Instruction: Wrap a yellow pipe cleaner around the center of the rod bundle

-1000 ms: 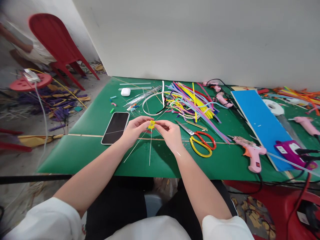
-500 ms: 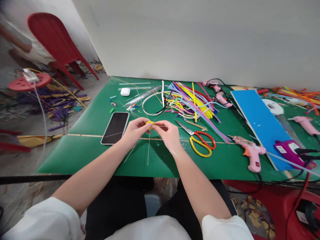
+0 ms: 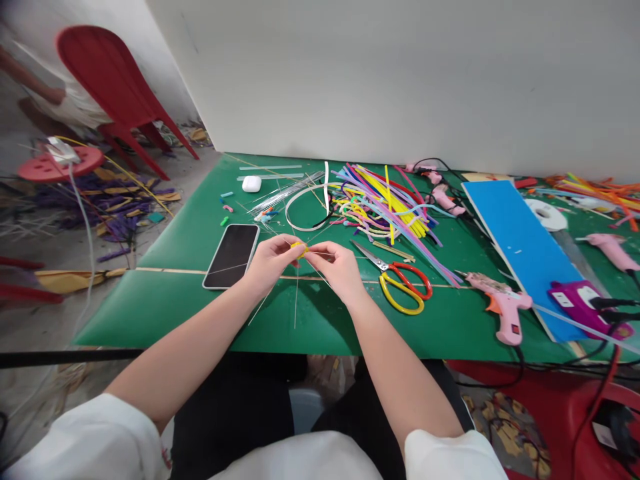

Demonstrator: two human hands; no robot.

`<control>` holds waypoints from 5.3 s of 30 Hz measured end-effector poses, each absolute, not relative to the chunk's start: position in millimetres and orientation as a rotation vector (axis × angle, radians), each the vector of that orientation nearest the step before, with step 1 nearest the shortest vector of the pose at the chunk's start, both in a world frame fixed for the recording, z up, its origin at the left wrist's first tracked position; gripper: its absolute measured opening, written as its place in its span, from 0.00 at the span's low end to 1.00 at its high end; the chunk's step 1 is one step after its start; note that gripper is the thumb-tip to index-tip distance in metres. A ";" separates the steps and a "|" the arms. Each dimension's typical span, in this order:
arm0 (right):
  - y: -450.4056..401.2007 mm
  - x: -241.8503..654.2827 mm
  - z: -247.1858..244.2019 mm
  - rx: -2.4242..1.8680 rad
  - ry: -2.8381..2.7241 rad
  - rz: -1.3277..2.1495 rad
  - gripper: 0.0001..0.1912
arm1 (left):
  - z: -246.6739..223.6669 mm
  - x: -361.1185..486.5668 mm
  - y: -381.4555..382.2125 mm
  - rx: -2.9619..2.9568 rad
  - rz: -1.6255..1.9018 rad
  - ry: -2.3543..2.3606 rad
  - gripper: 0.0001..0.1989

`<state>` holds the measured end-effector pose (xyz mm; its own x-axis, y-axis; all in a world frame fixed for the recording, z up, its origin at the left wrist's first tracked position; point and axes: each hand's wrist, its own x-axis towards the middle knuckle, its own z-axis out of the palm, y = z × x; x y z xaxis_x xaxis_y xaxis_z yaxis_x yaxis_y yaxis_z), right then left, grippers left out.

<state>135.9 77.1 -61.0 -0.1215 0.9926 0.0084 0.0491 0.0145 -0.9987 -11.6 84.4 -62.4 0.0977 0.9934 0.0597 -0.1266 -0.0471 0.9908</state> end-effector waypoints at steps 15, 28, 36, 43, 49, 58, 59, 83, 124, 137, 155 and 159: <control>74.2 149.3 -43.2 -1.280 -1.715 1.119 0.11 | -63.0 -12.8 85.5 1.241 1.211 1.035 0.11; 40.9 137.2 -22.6 -1.568 -2.192 -0.118 0.11 | -62.8 -10.7 84.3 1.411 1.243 1.246 0.09; 47.4 136.9 -23.9 -1.384 -2.242 -0.161 0.13 | -67.7 -9.8 83.4 1.572 1.197 1.295 0.09; 61.1 161.7 5.8 -1.616 -2.279 0.272 0.10 | -55.5 -11.0 78.8 1.430 0.979 1.144 0.11; 74.4 181.2 19.8 -1.550 -2.353 1.013 0.13 | -54.2 -11.6 77.5 1.352 0.914 1.054 0.11; 58.3 168.8 14.9 -1.354 -2.755 0.102 0.11 | -60.0 -10.4 79.2 1.380 0.867 1.097 0.11; 55.3 165.5 15.6 -1.349 -2.799 -0.014 0.11 | -60.5 -10.0 79.3 1.379 0.855 1.102 0.11; 62.6 172.8 -2.5 -1.217 -1.736 1.497 0.08 | -50.5 -16.8 73.3 1.122 0.773 0.724 0.11; 49.7 124.9 -59.7 -1.148 -1.571 0.739 0.06 | -57.0 -10.6 80.2 0.928 1.200 0.844 0.10; 59.1 120.0 -66.1 -0.990 -0.970 1.116 0.10 | -56.3 -4.0 73.5 1.193 1.147 0.835 0.17; 65.4 148.5 -58.6 -1.086 -1.328 1.033 0.08 | -52.3 -16.8 76.2 1.294 0.987 0.802 0.19; 63.5 146.3 -57.5 -1.093 -1.394 1.040 0.08 | -57.7 -9.9 76.2 1.267 1.093 0.946 0.14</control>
